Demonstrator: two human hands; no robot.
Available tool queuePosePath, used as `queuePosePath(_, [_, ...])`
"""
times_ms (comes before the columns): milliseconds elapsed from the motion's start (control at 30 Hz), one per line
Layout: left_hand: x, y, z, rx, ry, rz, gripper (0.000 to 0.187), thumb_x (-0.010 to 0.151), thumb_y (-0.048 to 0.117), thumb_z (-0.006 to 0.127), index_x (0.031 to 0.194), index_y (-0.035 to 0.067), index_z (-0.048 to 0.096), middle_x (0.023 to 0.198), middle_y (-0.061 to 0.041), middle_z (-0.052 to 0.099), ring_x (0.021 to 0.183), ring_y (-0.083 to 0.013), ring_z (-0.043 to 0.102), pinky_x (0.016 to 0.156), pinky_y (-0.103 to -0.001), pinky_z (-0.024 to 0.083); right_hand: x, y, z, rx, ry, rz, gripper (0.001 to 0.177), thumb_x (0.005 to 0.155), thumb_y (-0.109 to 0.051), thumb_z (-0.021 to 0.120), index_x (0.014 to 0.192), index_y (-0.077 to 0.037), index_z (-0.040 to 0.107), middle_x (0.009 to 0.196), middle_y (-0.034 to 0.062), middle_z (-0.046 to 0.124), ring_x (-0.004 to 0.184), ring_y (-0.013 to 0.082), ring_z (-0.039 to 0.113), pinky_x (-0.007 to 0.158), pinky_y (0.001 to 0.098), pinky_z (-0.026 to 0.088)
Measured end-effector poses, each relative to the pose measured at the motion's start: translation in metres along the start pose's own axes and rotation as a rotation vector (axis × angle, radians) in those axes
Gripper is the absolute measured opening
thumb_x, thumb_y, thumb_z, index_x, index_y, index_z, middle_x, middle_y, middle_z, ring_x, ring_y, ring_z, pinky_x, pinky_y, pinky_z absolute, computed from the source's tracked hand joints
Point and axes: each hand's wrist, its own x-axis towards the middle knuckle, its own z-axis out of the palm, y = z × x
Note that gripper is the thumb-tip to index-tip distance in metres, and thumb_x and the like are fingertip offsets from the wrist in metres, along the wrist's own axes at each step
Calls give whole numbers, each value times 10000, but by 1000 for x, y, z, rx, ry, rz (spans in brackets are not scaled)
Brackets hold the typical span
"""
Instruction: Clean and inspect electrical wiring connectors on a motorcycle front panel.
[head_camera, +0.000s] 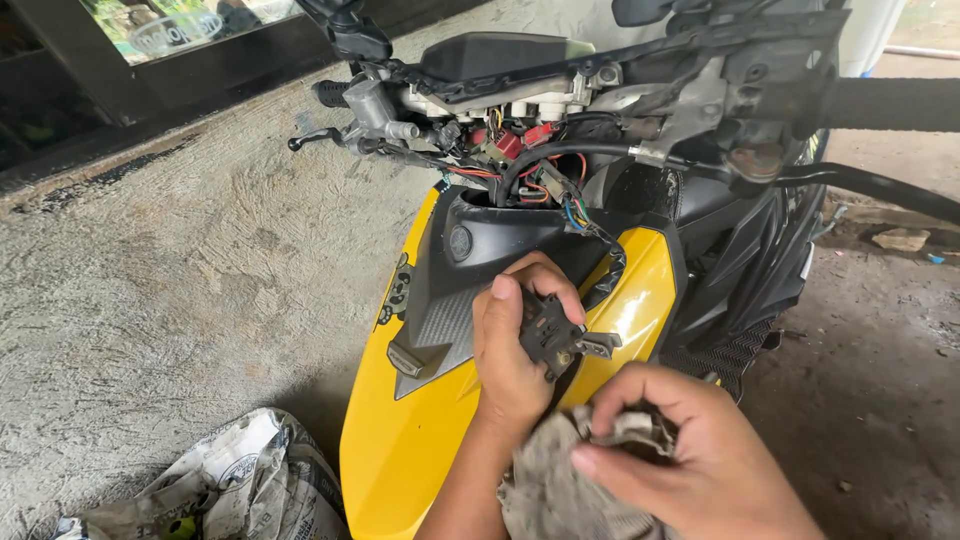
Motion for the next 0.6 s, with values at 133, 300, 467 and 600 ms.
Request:
queuePosePath(133, [2, 0, 1, 0, -45, 37, 697, 1072, 535, 355, 769, -33, 621, 828, -110, 566, 758, -200, 513, 713, -321, 384, 2, -56, 37, -293, 428, -365, 250, 786, -62, 846, 1013, -79, 743, 941, 22, 726, 842, 77, 707, 789, 227, 558])
queuePosePath(300, [4, 6, 2, 98, -128, 87, 706, 1051, 584, 392, 766, -20, 621, 801, -105, 568, 747, -206, 537, 704, -325, 390, 3, -50, 47, -504, 647, -580, 223, 802, -39, 809, 1016, -81, 762, 947, 32, 688, 769, 133, 693, 717, 233, 548])
queuePosePath(467, [5, 3, 0, 240, -193, 103, 699, 1041, 593, 364, 761, 2, 609, 764, -86, 570, 705, -191, 556, 657, -326, 389, 3, -37, 61, -619, 662, -569, 319, 786, -35, 801, 1100, -90, 782, 922, 64, 634, 717, 143, 634, 647, 236, 514])
queuePosePath(600, [6, -4, -3, 140, -142, 72, 700, 1055, 577, 347, 746, -2, 592, 758, -86, 565, 701, -190, 514, 659, -338, 375, 0, -35, 73, -543, 471, -449, 531, 781, -74, 815, 1297, -42, 690, 999, 83, 629, 839, 158, 661, 724, 261, 570])
